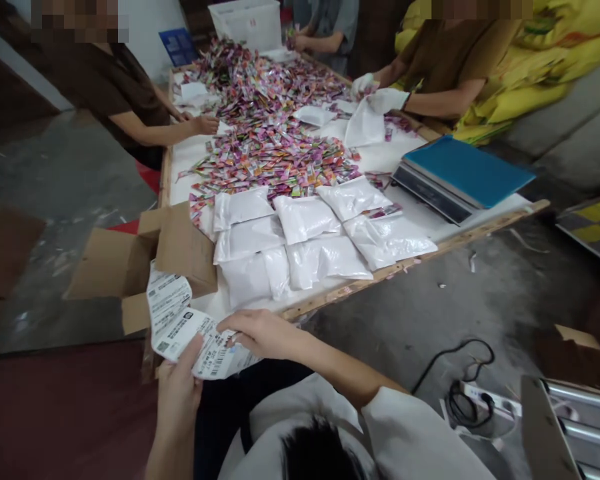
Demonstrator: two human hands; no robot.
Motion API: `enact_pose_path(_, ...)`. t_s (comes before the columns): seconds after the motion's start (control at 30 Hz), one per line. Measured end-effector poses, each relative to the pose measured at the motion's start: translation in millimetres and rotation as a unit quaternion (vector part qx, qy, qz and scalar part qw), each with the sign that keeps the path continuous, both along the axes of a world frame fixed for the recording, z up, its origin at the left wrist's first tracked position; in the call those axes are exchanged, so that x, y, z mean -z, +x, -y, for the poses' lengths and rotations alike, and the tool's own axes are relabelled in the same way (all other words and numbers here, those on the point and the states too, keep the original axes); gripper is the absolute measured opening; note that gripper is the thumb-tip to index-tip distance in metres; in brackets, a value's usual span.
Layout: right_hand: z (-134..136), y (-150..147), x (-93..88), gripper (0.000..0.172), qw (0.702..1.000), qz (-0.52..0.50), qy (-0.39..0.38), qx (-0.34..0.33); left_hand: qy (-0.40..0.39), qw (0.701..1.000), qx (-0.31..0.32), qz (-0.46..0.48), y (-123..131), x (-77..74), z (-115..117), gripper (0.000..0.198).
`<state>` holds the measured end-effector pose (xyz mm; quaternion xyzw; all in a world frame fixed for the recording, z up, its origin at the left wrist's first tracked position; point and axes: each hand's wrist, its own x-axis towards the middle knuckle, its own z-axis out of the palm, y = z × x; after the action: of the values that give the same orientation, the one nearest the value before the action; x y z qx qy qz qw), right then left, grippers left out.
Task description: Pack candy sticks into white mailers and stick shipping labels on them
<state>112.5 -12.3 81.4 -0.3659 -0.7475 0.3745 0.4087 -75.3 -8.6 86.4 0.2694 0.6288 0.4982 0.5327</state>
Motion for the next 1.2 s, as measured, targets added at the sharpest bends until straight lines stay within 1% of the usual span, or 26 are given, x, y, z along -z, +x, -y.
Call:
enact_pose_path(0.1, -4.9, 1.1, 1.1, 0.030, 1.000, 0.012, -0.017, 0.003, -0.001, 1.000, 0.018, -0.002, 4.8, 0.7, 1.1, 0.043)
enact_pose_path(0.17, -7.2, 2.5, 1.4, 0.026, 1.000, 0.016, -0.021, -0.007, -0.017, 1.000, 0.005, -0.006, 7.6, -1.1, -0.3, 0.041)
enact_pose_path(0.27, -8.4, 5.2, 2.3, 0.019, 1.000, 0.013, -0.021, -0.019, -0.034, 0.999, -0.034, -0.019, 10.9, -6.0, -5.7, 0.039)
enact_pose_path(0.33, -8.5, 7.6, 3.3, 0.017, 1.000, 0.001, -0.026, -0.013, -0.033, 0.998, -0.044, -0.022, 14.6, -9.9, -8.7, 0.041)
enact_pose_path(0.4, -8.3, 10.6, 4.3, 0.023, 0.999, -0.023, -0.048, 0.004, -0.024, 0.999, -0.039, -0.013, 20.5, -13.4, -9.1, 0.043)
enact_pose_path(0.47, -8.2, 14.3, 5.4, 0.031, 0.995, -0.058, -0.079, 0.017, -0.002, 0.999, -0.033, -0.002, 27.2, -15.4, -7.7, 0.043)
enact_pose_path(0.5, -8.4, 16.1, 6.2, 0.032, 0.992, -0.075, -0.095, 0.022, 0.010, 0.999, -0.030, 0.002, 29.9, -15.4, -7.0, 0.042)
enact_pose_path(0.57, -9.6, 19.1, 8.4, 0.029, 0.987, -0.099, -0.118, 0.032, 0.020, 1.000, -0.010, 0.010, 32.6, -13.4, -6.2, 0.043)
enact_pose_path(0.63, -11.4, 20.5, 10.5, 0.028, 0.984, -0.111, -0.131, 0.037, 0.014, 0.999, 0.025, 0.022, 31.5, -10.7, -5.9, 0.047)
enact_pose_path(0.7, -12.5, 20.1, 11.0, 0.029, 0.984, -0.120, -0.132, 0.030, 0.002, 0.998, 0.053, 0.033, 29.4, -10.3, -4.6, 0.051)
enact_pose_path(0.77, -12.5, 18.8, 9.8, 0.029, 0.984, -0.126, -0.126, 0.009, -0.016, 0.996, 0.065, 0.050, 28.8, -12.9, -2.7, 0.051)
enact_pose_path(0.87, -12.4, 17.9, 6.9, 0.026, 0.982, -0.136, -0.127, -0.013, -0.026, 0.994, 0.051, 0.091, 29.4, -19.4, -2.4, 0.051)
enact_pose_path(0.93, -12.5, 19.9, 6.0, 0.028, 0.977, -0.154, -0.145, -0.023, -0.018, 0.993, 0.017, 0.118, 27.8, -22.6, -5.7, 0.048)
enact_pose_path(1.0, -11.7, 24.0, 6.5, 0.038, 0.969, -0.171, -0.171, -0.048, -0.005, 0.990, -0.027, 0.140, 23.9, -23.8, -10.9, 0.040)
enact_pose_path(1.07, -9.8, 28.4, 8.1, 0.048, 0.962, -0.183, -0.191, -0.072, 0.009, 0.988, -0.051, 0.147, 19.6, -23.6, -15.1, 0.033)
enact_pose_path(1.13, -7.0, 31.3, 10.3, 0.051, 0.960, -0.188, -0.194, -0.072, 0.020, 0.988, -0.041, 0.149, 17.6, -23.0, -15.8, 0.034)
enact_pose_path(1.2, -4.6, 31.6, 12.0, 0.050, 0.965, -0.181, -0.180, -0.053, 0.026, 0.988, -0.003, 0.154, 19.4, -22.1, -12.7, 0.042)
